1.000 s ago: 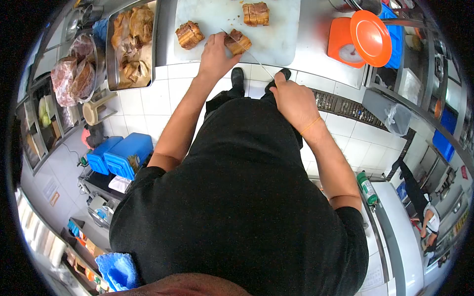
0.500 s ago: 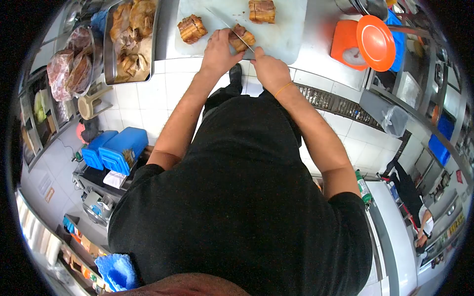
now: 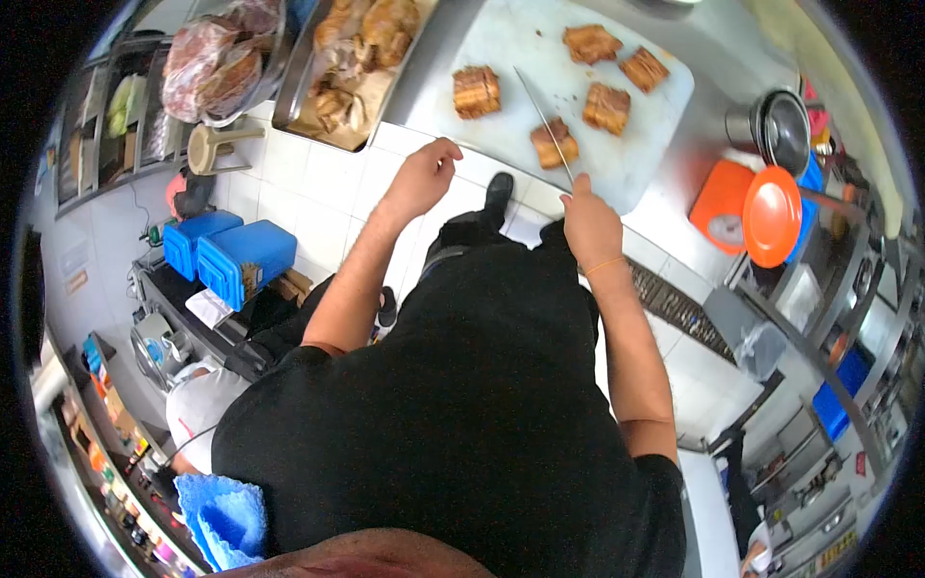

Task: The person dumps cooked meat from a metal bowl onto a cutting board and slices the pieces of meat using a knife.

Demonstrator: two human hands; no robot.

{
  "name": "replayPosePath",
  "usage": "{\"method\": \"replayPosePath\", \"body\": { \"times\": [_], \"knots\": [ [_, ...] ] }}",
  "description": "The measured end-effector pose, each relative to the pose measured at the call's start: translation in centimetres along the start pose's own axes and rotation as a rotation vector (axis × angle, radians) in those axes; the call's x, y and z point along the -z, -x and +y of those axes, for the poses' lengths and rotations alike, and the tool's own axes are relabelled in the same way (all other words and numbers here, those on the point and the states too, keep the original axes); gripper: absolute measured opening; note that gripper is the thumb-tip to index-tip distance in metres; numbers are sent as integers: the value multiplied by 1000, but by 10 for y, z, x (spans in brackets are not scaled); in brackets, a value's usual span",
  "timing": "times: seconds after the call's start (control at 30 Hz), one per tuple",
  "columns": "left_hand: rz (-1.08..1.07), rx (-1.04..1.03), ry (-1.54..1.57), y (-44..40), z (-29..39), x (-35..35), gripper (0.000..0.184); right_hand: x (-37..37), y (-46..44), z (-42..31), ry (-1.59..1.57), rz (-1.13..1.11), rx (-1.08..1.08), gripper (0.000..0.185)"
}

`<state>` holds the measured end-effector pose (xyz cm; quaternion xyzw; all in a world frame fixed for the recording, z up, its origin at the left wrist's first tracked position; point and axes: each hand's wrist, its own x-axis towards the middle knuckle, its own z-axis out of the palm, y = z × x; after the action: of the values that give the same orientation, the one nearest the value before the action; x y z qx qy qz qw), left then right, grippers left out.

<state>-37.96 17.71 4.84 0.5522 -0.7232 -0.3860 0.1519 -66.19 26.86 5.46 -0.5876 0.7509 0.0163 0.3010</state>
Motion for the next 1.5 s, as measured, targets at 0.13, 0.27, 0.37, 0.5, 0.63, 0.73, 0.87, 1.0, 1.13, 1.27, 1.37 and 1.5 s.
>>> {"method": "replayPosePath", "body": {
  "times": [0.13, 0.27, 0.37, 0.5, 0.63, 0.73, 0.87, 1.0, 1.13, 1.27, 1.37, 1.5],
  "knots": [
    [-112, 135, -10, 1, 14, 10, 15, -10, -25, -8, -18, 41, 41, 35],
    [-87, 50, -152, -3, 9, -10, 20, 16, -17, -11, 14, 37, 30, 35],
    [129, -210, -90, 3, 6, -23, 19, 32, 5, -16, 18, 111, 67, 33],
    [28, -131, 66, -15, 23, 30, 25, 63, 38, -21, 19, 120, 8, 32],
    [486, -141, -200, -116, 8, 131, 19, 66, 60, -13, -38, 138, 11, 31],
    [520, -18, -586, -228, -35, 200, 29, 67, 75, -8, -43, 159, 38, 30],
    [412, 223, -728, -386, -135, 261, 34, 69, 96, -14, -33, 141, -16, 30],
    [106, 331, -886, -439, -203, 280, 38, 57, 124, -23, -48, 137, -125, 32],
    [180, 319, -855, -449, -224, 284, 32, 49, 138, -42, -170, 170, -217, 28],
    [114, 386, -981, -471, -237, 291, 28, 54, 121, -54, -141, 134, -218, 27],
    [167, 270, -1043, -465, -233, 294, 28, 52, 110, -52, -88, 125, -190, 27],
    [257, 272, -1009, -475, -242, 292, 20, 42, 98, -46, -72, 130, -209, 29]
  ]
}}
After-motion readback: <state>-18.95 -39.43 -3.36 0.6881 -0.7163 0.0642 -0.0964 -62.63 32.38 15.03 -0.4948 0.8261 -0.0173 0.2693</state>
